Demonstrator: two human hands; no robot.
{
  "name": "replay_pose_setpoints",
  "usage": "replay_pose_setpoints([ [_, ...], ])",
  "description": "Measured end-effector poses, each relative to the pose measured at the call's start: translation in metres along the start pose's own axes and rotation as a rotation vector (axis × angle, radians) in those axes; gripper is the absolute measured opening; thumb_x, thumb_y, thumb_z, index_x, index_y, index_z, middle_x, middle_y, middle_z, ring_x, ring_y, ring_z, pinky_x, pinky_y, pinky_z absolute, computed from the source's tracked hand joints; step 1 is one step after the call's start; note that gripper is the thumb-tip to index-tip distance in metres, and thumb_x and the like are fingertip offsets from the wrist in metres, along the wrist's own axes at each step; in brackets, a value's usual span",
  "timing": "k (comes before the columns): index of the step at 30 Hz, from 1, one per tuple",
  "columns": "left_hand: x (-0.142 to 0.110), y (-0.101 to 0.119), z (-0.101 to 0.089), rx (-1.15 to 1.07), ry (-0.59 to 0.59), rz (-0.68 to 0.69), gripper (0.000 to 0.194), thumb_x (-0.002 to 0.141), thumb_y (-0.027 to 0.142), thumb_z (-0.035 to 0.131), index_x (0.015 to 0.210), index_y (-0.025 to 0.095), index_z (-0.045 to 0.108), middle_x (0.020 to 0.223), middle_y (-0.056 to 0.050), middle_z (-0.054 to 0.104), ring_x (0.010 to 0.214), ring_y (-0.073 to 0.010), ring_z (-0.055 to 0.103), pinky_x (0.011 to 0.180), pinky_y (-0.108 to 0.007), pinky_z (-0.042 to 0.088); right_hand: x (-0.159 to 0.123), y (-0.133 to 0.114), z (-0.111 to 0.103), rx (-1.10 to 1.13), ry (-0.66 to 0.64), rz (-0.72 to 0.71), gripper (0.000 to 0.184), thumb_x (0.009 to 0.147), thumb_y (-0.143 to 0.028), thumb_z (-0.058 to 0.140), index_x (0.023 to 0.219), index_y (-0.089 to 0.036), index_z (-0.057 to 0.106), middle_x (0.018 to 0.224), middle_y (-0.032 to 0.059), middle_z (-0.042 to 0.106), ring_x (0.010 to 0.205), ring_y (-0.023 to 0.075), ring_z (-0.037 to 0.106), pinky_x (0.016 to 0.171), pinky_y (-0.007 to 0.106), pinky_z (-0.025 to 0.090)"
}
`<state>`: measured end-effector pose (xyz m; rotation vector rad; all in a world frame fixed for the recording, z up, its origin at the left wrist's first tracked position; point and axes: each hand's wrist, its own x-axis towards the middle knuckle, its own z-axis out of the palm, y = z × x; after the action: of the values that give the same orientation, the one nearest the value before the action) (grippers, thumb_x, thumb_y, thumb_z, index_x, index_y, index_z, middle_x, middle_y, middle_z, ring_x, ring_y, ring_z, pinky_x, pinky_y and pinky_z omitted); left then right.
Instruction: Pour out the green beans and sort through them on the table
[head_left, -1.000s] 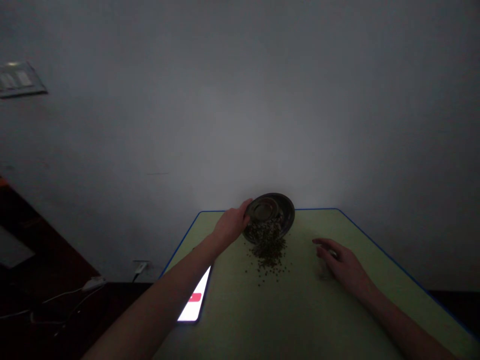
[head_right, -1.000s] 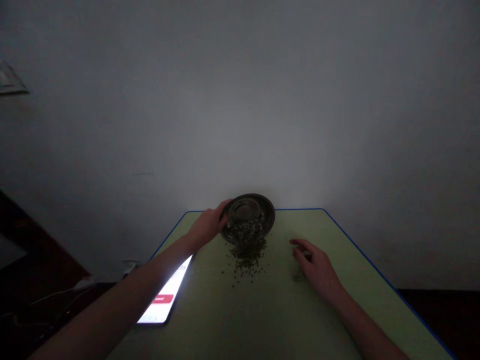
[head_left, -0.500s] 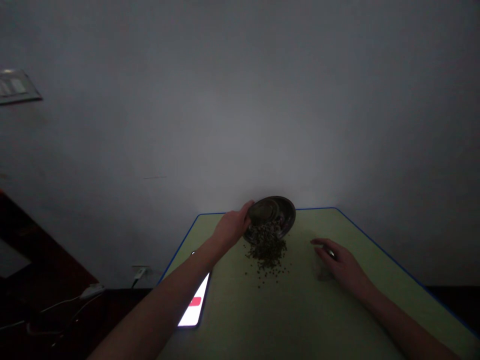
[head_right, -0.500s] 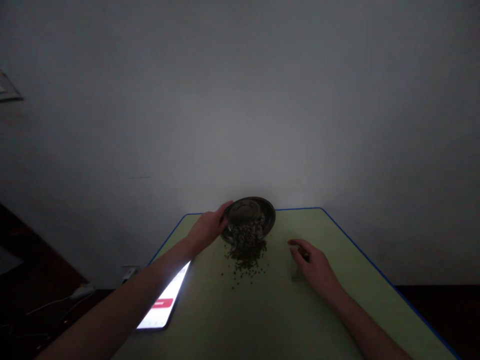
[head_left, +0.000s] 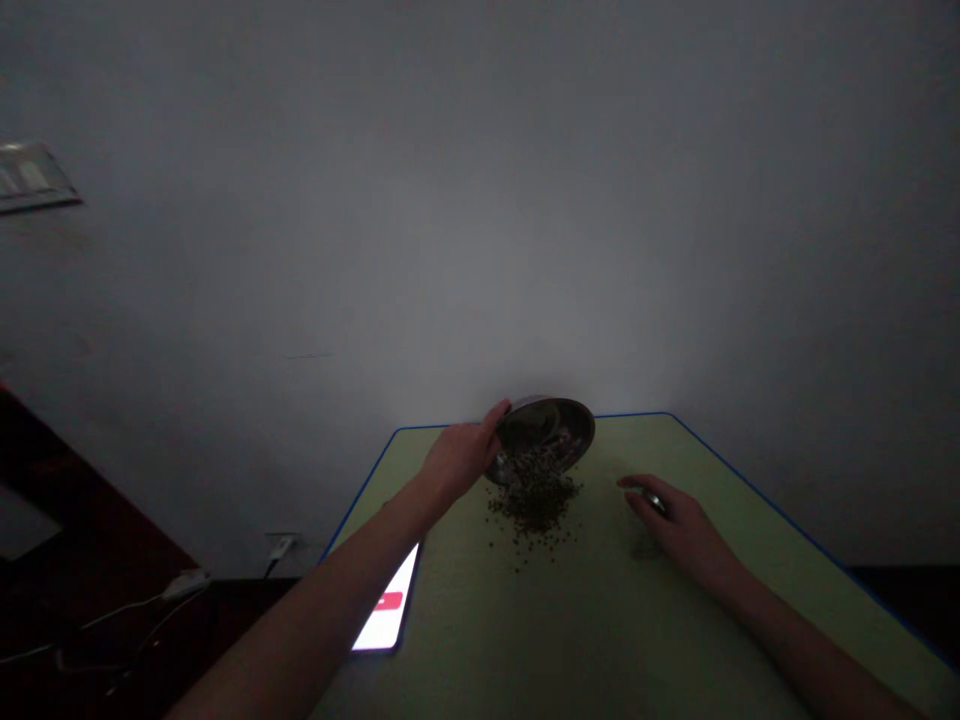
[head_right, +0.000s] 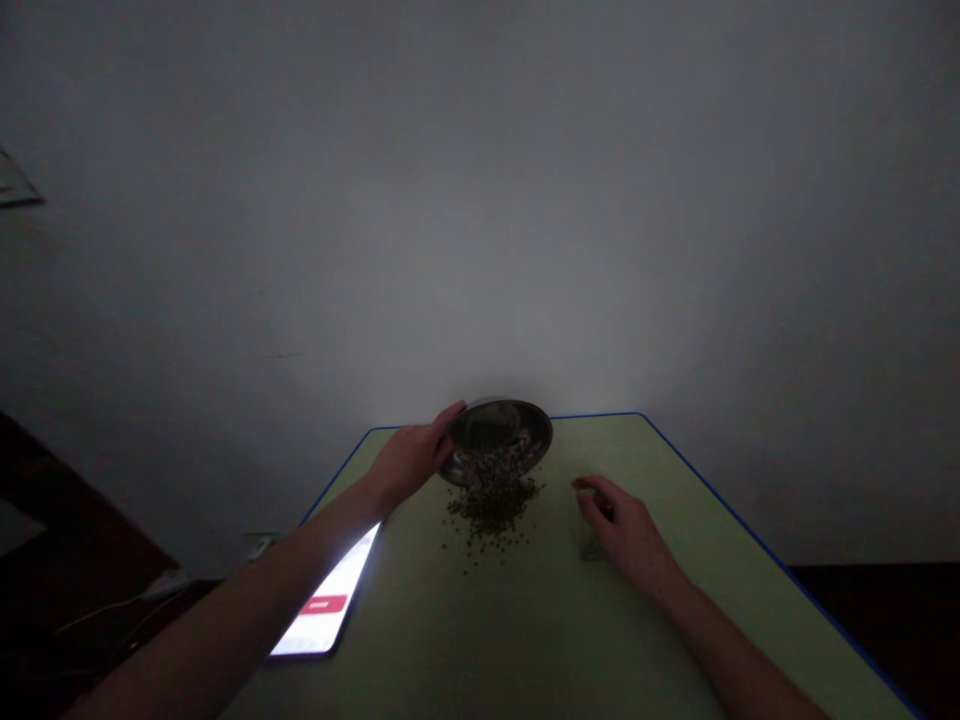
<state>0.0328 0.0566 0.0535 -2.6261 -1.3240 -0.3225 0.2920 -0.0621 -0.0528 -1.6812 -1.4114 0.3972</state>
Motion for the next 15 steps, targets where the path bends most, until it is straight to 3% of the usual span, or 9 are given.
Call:
replay_pose_setpoints([
  [12,-0.009,-0.006,-0.003,-0.033,0.046,0.051,0.051,0.094,0.028,0.04,0.144,0.024,0.031,0.089,-0.011,0.071,0.077,-0.0231,0.066,0.071,-0.032,0.047,0.0,0.0,0.0,-0.015,-0.019,-0.023,0.044,0.084,-0.048,0.043,0.104,-0.016,0.065,0.084,0.0076,0.072,0.075,0.0238,0.065,0.068,0.035,0.049],
  [15,-0.012,-0.007,-0.005,-0.038,0.055,0.07,0.05,0.095,0.028,0.038,0.144,0.024,0.029,0.092,-0.01,0.071,0.078,-0.0227,0.066,0.071,-0.032,0.047,0.0,0.001,0.0,-0.015,-0.032,-0.03,0.043,0.085,-0.047,0.044,0.105,-0.016,0.065,0.094,0.0093,0.072,0.083,0.0246,0.066,0.073,0.035,0.049],
])
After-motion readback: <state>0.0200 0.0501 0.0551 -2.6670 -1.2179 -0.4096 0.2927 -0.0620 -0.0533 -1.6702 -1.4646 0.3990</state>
